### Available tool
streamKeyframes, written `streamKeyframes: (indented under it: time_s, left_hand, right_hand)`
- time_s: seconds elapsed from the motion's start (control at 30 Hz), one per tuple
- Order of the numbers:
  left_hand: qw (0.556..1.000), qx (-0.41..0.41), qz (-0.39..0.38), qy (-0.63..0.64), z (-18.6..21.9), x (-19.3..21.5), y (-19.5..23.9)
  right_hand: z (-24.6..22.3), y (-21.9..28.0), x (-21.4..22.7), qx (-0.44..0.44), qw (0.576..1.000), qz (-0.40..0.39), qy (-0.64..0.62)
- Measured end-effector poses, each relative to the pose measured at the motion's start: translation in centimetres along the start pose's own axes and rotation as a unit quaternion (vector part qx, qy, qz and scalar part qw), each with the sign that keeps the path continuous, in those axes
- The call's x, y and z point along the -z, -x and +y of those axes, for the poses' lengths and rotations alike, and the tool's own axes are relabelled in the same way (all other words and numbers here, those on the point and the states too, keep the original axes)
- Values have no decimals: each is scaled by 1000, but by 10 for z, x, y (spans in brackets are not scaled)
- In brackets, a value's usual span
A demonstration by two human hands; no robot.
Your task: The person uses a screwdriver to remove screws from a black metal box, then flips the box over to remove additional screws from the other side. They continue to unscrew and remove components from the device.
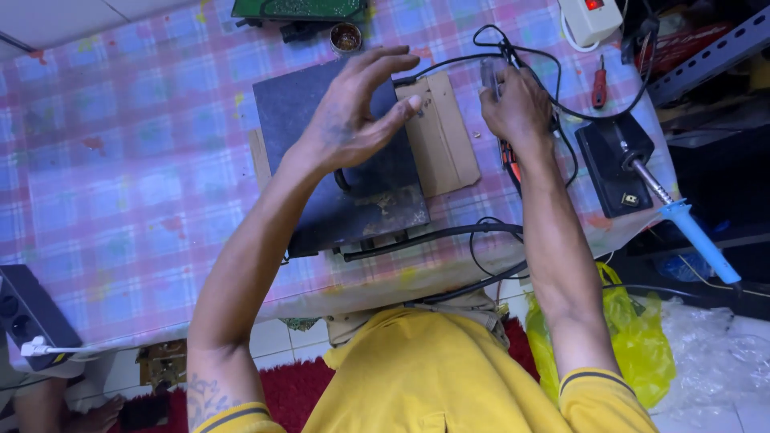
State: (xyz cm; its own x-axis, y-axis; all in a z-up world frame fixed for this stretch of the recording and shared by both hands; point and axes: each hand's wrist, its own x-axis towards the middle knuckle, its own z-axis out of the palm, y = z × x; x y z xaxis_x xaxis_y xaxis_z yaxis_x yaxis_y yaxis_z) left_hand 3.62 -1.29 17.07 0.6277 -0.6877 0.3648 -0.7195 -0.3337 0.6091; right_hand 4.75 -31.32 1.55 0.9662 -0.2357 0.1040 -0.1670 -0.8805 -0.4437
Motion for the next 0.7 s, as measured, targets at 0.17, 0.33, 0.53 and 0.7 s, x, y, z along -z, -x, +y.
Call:
streamKeyframes:
  time_s: [0.17, 0.33, 0.53, 0.7]
  left_hand:
    - [998, -25, -62, -14, -1, -35, -24]
    - [991, 21, -108, -82, 18, -58, -30]
    - [991, 65, -87, 76, 30, -37, -22]
    - [994, 65, -11, -81, 11, -42, -8]
  right_hand:
    - [-36, 35, 70, 101, 933, 86, -335]
    - [-50, 46, 77, 29, 726, 87, -681]
    - [-61, 56, 70, 24, 654, 105, -749]
    - [-74, 67, 61, -27, 674, 138, -725]
